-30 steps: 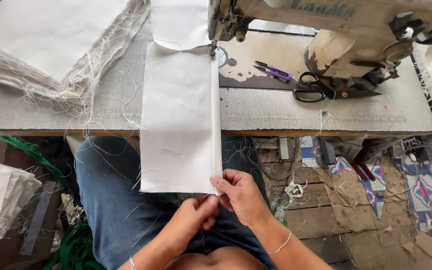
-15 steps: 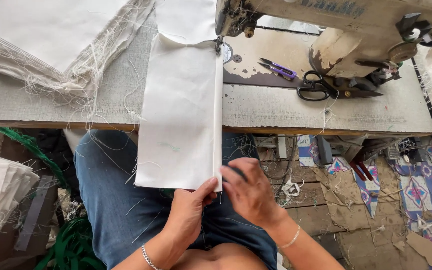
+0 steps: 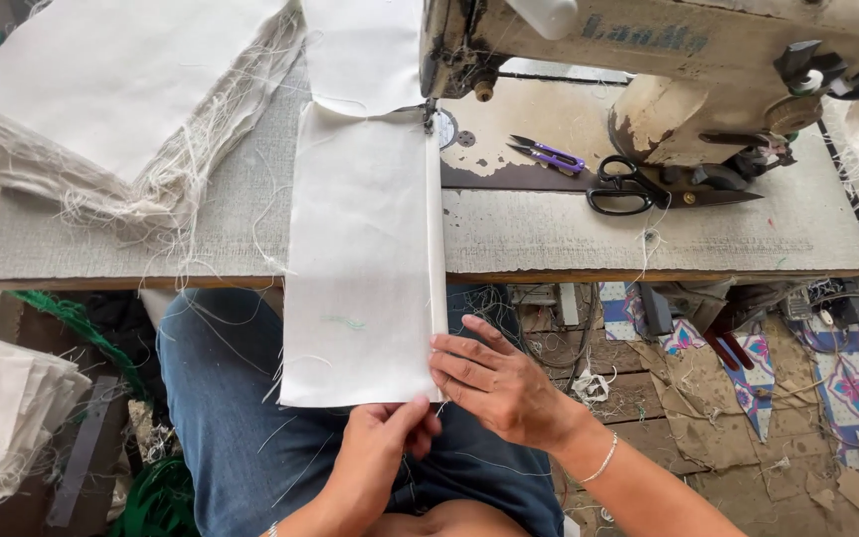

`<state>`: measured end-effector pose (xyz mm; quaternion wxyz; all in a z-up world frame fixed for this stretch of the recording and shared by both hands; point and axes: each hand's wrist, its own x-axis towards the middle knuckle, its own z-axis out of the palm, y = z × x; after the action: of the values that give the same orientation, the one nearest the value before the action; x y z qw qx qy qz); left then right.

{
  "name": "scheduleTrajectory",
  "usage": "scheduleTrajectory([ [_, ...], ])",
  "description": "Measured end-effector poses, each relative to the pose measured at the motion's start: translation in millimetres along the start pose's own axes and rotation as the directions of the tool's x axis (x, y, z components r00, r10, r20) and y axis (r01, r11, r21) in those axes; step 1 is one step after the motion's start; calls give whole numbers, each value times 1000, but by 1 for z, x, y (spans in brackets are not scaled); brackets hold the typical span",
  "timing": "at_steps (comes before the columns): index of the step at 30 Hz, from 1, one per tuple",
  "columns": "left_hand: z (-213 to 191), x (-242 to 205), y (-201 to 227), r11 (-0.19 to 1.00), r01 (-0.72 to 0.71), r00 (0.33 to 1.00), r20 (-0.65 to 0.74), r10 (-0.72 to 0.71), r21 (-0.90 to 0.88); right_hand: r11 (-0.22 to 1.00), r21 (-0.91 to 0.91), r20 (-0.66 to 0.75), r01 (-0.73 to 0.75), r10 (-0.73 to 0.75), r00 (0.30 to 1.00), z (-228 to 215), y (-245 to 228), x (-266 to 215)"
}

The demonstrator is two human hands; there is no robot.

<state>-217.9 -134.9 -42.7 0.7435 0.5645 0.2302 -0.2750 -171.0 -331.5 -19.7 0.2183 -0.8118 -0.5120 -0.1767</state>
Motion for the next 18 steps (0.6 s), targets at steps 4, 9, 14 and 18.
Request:
scheduleTrajectory([
  [4, -8, -9, 75, 880, -54, 924, 357, -135, 472, 1000, -7, 13, -11, 11, 1000, -8, -1, -6],
  [9, -1, 111, 154, -196, -846, 228, 668, 708, 496, 994, -71, -120, -84, 75, 990, -12, -22, 10],
  [14, -27, 130, 143, -427, -771, 222, 827, 517, 473, 989, -61, -158, -135, 124, 980, -2, -20, -2],
  [18, -35, 121, 140, -449, -760, 233, 842, 488, 470, 988, -69, -157, -137, 125, 980, 4, -26, 0],
])
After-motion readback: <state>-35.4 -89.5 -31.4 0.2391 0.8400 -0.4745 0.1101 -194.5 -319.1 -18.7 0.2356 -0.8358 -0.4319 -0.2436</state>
